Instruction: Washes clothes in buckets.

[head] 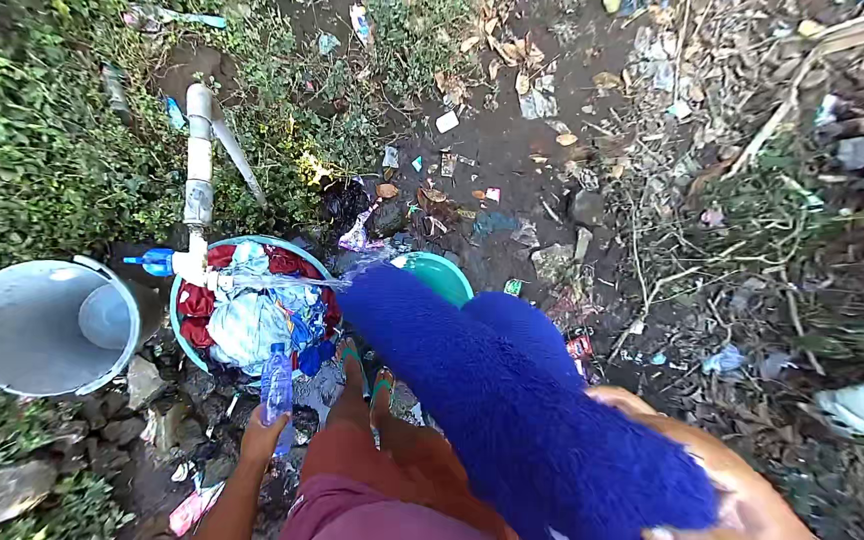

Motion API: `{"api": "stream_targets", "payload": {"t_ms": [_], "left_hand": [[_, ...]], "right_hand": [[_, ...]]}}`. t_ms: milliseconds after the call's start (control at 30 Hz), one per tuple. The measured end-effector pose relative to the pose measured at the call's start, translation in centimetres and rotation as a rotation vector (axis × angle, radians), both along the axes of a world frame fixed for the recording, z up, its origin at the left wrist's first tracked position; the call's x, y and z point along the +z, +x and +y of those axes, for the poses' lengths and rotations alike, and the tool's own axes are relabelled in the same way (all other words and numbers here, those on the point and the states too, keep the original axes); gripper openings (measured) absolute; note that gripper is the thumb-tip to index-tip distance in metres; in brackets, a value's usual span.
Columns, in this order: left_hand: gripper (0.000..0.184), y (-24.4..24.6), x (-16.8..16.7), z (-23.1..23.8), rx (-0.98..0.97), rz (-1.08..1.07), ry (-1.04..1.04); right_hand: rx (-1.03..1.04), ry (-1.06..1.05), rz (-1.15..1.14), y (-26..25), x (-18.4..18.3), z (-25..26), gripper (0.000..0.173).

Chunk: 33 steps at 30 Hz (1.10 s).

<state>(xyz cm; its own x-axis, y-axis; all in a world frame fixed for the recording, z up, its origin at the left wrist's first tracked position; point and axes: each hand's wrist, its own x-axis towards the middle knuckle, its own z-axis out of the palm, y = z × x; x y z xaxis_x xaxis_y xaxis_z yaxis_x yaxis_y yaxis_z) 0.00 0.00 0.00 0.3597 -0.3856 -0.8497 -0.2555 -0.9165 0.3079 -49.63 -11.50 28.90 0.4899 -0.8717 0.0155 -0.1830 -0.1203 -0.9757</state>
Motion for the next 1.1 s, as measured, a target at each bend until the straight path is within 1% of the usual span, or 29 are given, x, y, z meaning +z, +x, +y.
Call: {"api": "stream_targets", "payload": {"t_ms": [67, 100, 167, 233, 267, 333, 367, 400, 433, 467, 533, 600, 667, 733, 767, 800, 867, 933, 1033, 1100], "left_hand": [[0.075, 0.7, 0.6, -1.0, 0.000, 0.036, -0.022], [0.074, 0.7, 0.9, -1.9, -0.010, 0.065, -0.031], [0.071, 0.1, 1.7, -3.8, -0.040, 0.127, -0.047], [0.070, -1.0, 2.2, -5.8, -0.095, 0.205, -0.050], [0.070, -1.8, 2.3, -6.7, -0.122, 0.243, -0.057], [0.073, -3.7, 2.6, -8.3, -0.165, 0.320, -0.069], [0.075, -4.7, 2.8, -8.7, -0.175, 0.360, -0.066], [0.076, -5.8, 2.8, -9.0, -0.186, 0.391, -0.069], [0.078, -6.6, 2.6, -9.4, -0.197, 0.415, -0.067], [0.078, -7.4, 2.4, -9.7, -0.209, 0.437, -0.056], [0.077, -9.1, 2.0, -10.1, -0.237, 0.475, -0.027], [0.077, -11.0, 0.9, -10.1, -0.281, 0.476, -0.040], [0.074, -12.7, -1.0, -10.4, -0.327, 0.453, -0.118], [0.069, -14.0, -3.7, -11.1, -0.339, 0.387, -0.197], [0.068, -14.4, -5.0, -11.7, -0.329, 0.359, -0.204], [0.067, -14.8, -6.0, -12.3, -0.311, 0.344, -0.182], [0.063, -15.7, -8.2, -12.8, -0.275, 0.334, -0.108], [0.060, -17.6, -9.9, -12.6, -0.246, 0.344, -0.088], [0.062, -21.4, -10.7, -12.1, -0.260, 0.373, -0.161], [0.064, -24.0, -12.1, -12.2, -0.333, 0.393, -0.207]], "right_hand": [[-0.023, -0.009, 0.191, 1.8, -0.4, -2.0, 0.039], [-0.037, -0.033, 0.283, 2.8, -1.6, -2.9, 0.040], [-0.030, -0.043, 0.388, 5.1, -5.8, -4.8, 0.045], [0.048, 0.050, 0.437, 7.9, -11.6, -7.1, 0.049], [0.120, 0.132, 0.493, 9.3, -14.9, -8.4, 0.052], [0.276, 0.344, 0.692, 11.6, -22.4, -10.5, 0.057], [0.293, 0.431, 0.793, 12.0, -26.0, -10.8, 0.057], [0.233, 0.495, 0.851, 11.9, -29.0, -10.6, 0.053], [0.121, 0.530, 0.865, 11.5, -31.2, -10.3, 0.049], [-0.012, 0.549, 0.838, 10.9, -32.7, -9.7, 0.046], [-0.277, 0.575, 0.773, 9.2, -33.8, -7.6, 0.044], [-0.505, 0.592, 0.828, 6.4, -34.0, -5.4, 0.050], [-0.686, 0.586, 0.902, 3.2, -34.9, -4.2, 0.065], [-0.764, 0.539, 0.898, 0.6, -36.8, -4.6, 0.072], [-0.734, 0.535, 0.864, 0.1, -38.0, -5.3, 0.071], [-0.659, 0.557, 0.813, 0.3, -39.2, -5.9, 0.069], [-0.479, 0.656, 0.748, 2.4, -42.0, -6.5, 0.068], [-0.364, 0.768, 0.715, 3.3, -45.5, -7.1, 0.067], [-0.271, 0.834, 0.675, 0.3, -51.8, -9.2, 0.063], [-0.196, 0.860, 0.659, -2.0, -54.8, -10.9, 0.060]]}}
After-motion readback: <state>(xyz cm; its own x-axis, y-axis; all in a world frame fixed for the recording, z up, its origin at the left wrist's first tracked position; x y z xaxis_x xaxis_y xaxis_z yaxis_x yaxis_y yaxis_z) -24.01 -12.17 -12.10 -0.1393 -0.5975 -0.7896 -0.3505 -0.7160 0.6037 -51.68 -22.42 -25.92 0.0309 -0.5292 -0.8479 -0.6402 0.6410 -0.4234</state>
